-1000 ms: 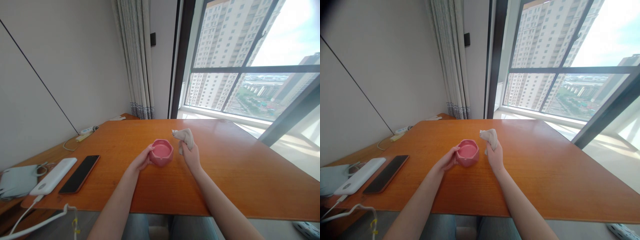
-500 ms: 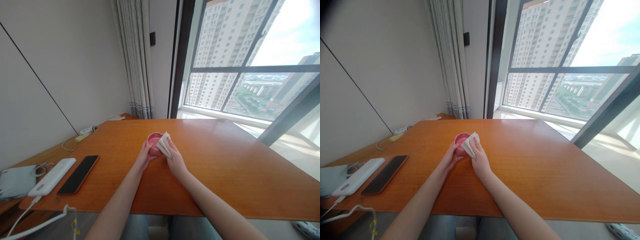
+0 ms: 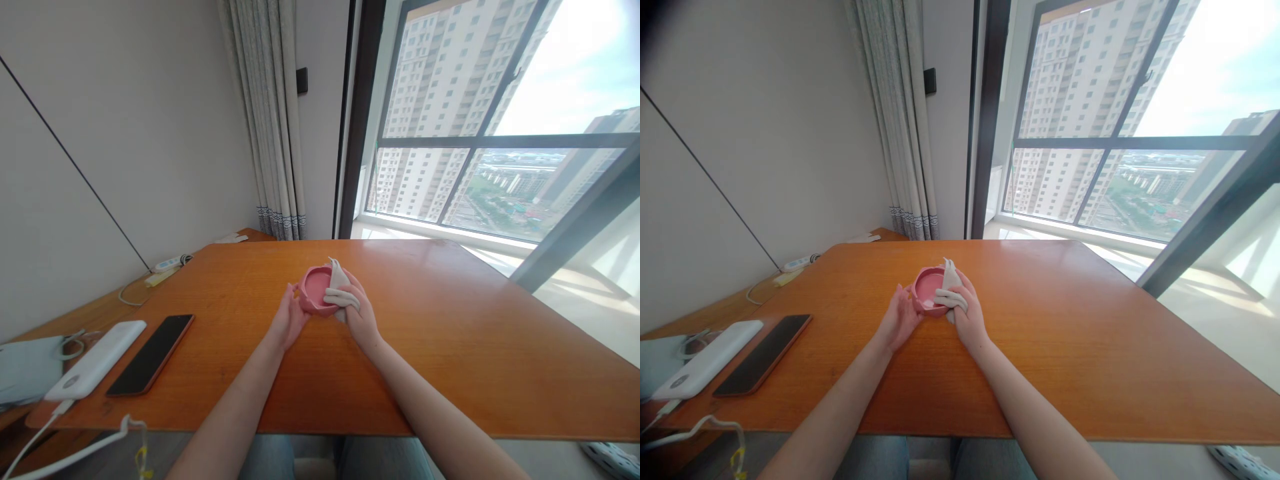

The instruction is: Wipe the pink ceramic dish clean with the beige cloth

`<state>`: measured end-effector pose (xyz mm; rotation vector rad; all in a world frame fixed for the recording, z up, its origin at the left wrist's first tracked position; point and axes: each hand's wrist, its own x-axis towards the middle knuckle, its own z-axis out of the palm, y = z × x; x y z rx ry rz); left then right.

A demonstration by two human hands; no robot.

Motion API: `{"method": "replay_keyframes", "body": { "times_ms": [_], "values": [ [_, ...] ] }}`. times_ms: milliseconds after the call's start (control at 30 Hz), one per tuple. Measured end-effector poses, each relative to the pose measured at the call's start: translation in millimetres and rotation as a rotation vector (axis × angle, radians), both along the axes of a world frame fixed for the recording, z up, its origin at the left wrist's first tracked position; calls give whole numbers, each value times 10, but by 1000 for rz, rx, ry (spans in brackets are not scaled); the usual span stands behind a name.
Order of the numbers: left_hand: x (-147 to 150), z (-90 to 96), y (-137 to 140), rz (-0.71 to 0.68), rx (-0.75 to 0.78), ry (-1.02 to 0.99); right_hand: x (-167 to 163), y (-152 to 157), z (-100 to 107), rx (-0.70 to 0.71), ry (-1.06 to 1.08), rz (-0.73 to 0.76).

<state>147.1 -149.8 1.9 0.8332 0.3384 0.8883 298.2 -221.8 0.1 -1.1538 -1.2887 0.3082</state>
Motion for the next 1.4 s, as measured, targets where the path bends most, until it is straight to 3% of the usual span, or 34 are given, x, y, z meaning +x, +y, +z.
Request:
{"method": "replay_keyframes", "body": {
  "times_ms": [167, 233, 533, 767, 867, 1067, 1400],
  "values": [
    [-75, -1, 41, -241, -95, 122, 264, -44, 187, -174, -126, 274],
    [-67, -53, 47, -272, -154, 198, 294, -48, 210, -227, -161, 332],
    [-11, -68, 128, 15, -165, 90, 101, 40, 6, -123, -298, 205],
    [-12, -107, 177, 164, -90, 75, -129, 4, -124, -86, -567, 144],
    [-6, -109, 145, 172, -81, 49, -196, -11, -138, -65, -568, 133],
    [0, -38, 15, -90, -72, -149, -31, 5, -131, 70, -400, 42],
    [-47, -124, 19, -398, -131, -95, 293, -39, 34, 83, -389, 123]
  ]
}}
